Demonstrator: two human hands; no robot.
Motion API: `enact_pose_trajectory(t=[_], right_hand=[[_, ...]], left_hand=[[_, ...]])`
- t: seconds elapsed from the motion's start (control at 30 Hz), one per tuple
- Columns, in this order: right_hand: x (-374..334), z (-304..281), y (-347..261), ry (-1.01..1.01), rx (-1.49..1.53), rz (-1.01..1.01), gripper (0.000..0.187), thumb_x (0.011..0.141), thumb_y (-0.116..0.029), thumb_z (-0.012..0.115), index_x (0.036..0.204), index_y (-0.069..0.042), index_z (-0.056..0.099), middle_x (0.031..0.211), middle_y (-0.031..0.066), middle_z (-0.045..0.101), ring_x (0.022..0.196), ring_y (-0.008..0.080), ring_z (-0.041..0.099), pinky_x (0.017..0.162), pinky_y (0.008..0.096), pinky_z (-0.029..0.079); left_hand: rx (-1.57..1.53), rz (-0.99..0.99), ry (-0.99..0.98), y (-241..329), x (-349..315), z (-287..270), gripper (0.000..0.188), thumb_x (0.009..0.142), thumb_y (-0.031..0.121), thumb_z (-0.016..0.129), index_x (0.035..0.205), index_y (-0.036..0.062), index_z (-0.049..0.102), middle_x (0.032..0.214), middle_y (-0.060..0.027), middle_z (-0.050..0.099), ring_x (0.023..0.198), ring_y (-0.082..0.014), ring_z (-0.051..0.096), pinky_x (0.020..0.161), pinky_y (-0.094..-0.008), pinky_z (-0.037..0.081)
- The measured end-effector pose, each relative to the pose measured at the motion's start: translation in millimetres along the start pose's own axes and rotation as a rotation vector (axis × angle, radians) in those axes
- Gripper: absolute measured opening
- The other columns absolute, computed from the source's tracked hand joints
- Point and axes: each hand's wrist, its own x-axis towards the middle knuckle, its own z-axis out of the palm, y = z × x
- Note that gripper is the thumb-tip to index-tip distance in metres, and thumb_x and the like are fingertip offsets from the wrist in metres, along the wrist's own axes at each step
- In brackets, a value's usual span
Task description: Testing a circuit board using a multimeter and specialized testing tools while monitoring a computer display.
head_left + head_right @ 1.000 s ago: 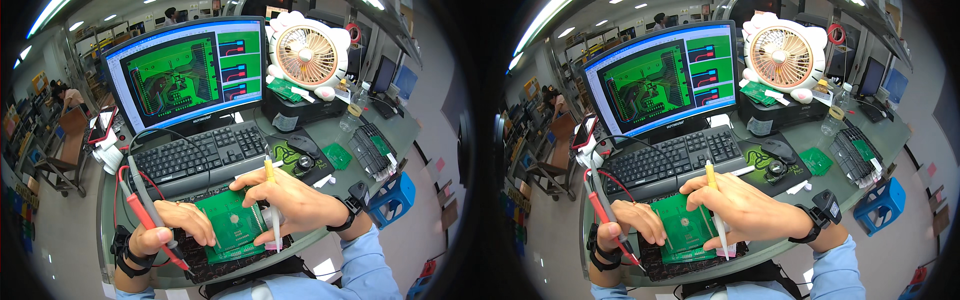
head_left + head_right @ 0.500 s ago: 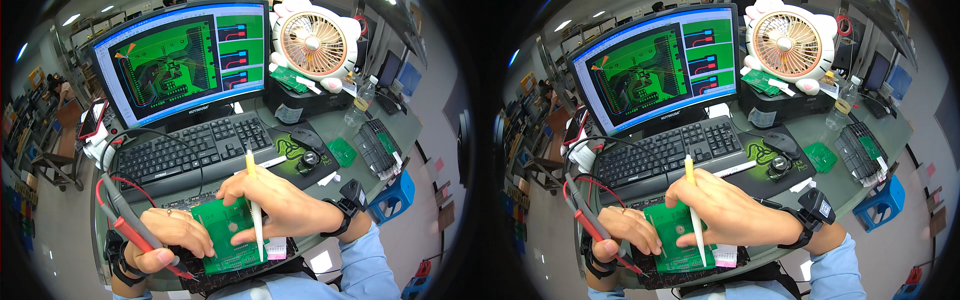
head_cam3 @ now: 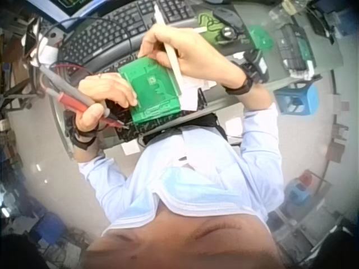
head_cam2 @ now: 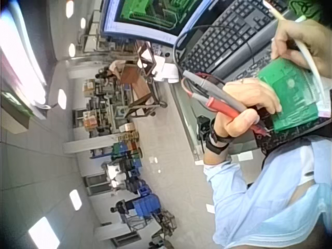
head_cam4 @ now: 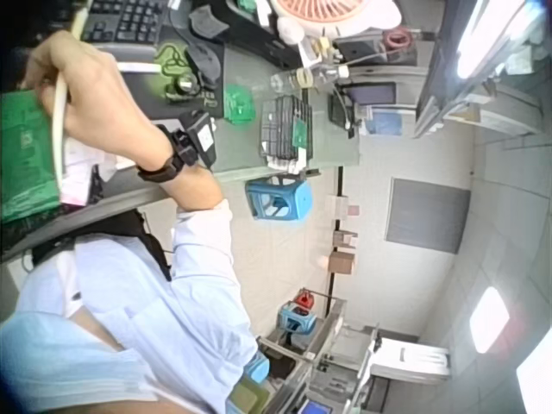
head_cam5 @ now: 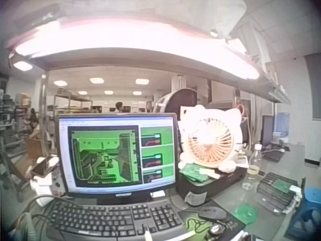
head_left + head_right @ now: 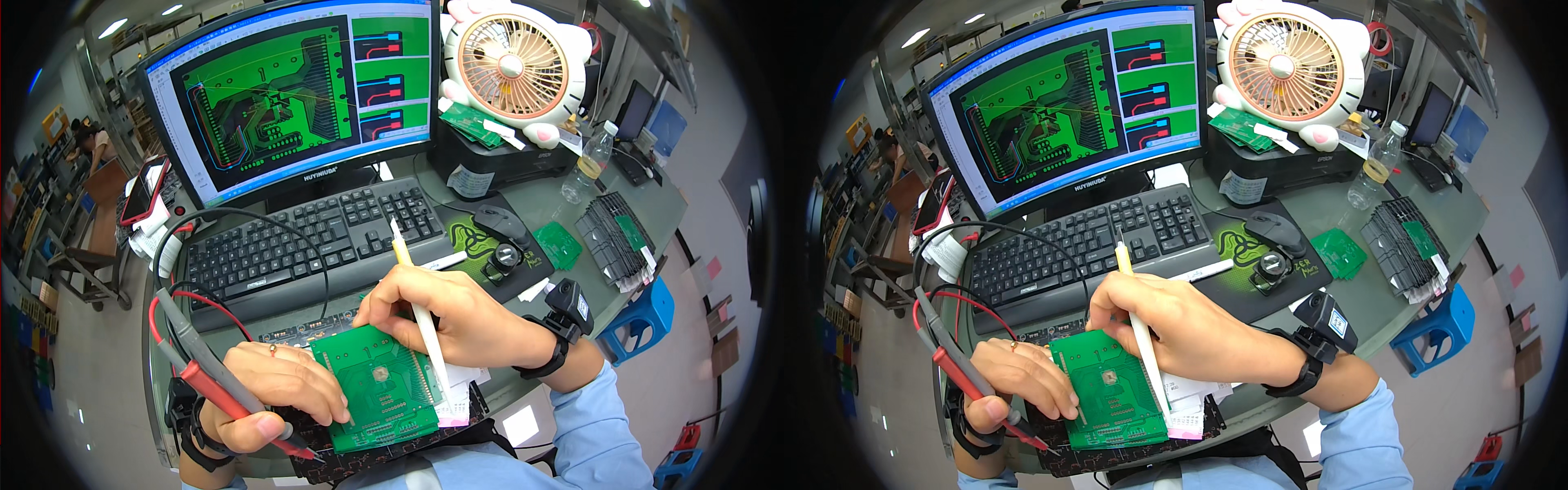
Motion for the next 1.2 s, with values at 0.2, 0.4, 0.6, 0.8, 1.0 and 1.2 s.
enact_pose_trajectory(t=[0.2,0.4,0.6,0.8,1.0,1.2], right_hand=[[-14.4,-39.1,7.2,0.316,-0.201,-0.004,0.013,0.094,-0.011,0.063,0.100,0.000,0.061,0.087,0.0103,0.069,0.078,0.0229,0.069,0.071,0.0320,0.054],[-58.4,-61.0,17.7,-0.031,-0.556,0.168,0.017,0.089,-0.018,0.066,0.098,-0.005,0.059,0.075,0.0122,0.066,0.068,0.0260,0.069,0.060,0.0347,0.052],[-74.3,-61.8,7.7,0.294,-0.305,0.365,0.032,0.096,-0.036,0.061,0.108,-0.006,0.062,0.076,0.0099,0.068,0.069,0.0220,0.069,0.062,0.0312,0.052],[-61.2,-61.8,11.5,-0.016,-0.764,0.168,0.013,0.088,-0.022,0.066,0.093,-0.011,0.061,0.069,0.0080,0.066,0.066,0.0282,0.067,0.055,0.0394,0.049],[-82.0,-39.6,27.5,-0.338,-0.928,0.383,0.025,0.083,-0.020,0.068,0.097,-0.006,0.055,0.078,0.0134,0.065,0.070,0.0347,0.066,0.053,0.0441,0.050],[-71.9,-63.8,15.6,-0.196,-0.923,0.470,0.034,0.075,-0.018,0.076,0.103,-0.008,0.058,0.081,0.0078,0.066,0.077,0.0295,0.068,0.060,0.0407,0.051]], left_hand=[[-0.006,0.033,-0.057,-6.9,2.4,-3.9,0.040,0.085,0.029,0.046,0.078,-0.0040,0.068,0.082,-0.0174,0.072,0.076,-0.0303,0.071,0.070,-0.0350,0.056],[0.108,0.072,0.052,13.6,-4.6,3.5,0.051,0.095,0.040,0.042,0.068,0.0034,0.067,0.071,-0.0118,0.072,0.064,-0.0252,0.071,0.058,-0.0292,0.052],[0.076,0.060,-0.063,-1.2,5.6,-1.0,0.039,0.085,0.028,0.045,0.077,-0.0018,0.069,0.081,-0.0142,0.072,0.075,-0.0279,0.071,0.068,-0.0343,0.056],[0.109,0.072,-0.071,4.1,1.9,-0.8,0.036,0.083,0.027,0.047,0.077,-0.0012,0.068,0.081,-0.0138,0.071,0.076,-0.0279,0.071,0.069,-0.0348,0.056],[0.134,0.119,0.009,0.3,1.4,4.3,0.045,0.092,0.031,0.040,0.069,0.0028,0.066,0.074,-0.0105,0.071,0.069,-0.0230,0.071,0.058,-0.0297,0.053],[0.133,0.137,0.014,-1.4,0.6,4.4,0.045,0.092,0.032,0.042,0.071,0.0018,0.067,0.074,-0.0118,0.071,0.068,-0.0245,0.071,0.060,-0.0313,0.055]])
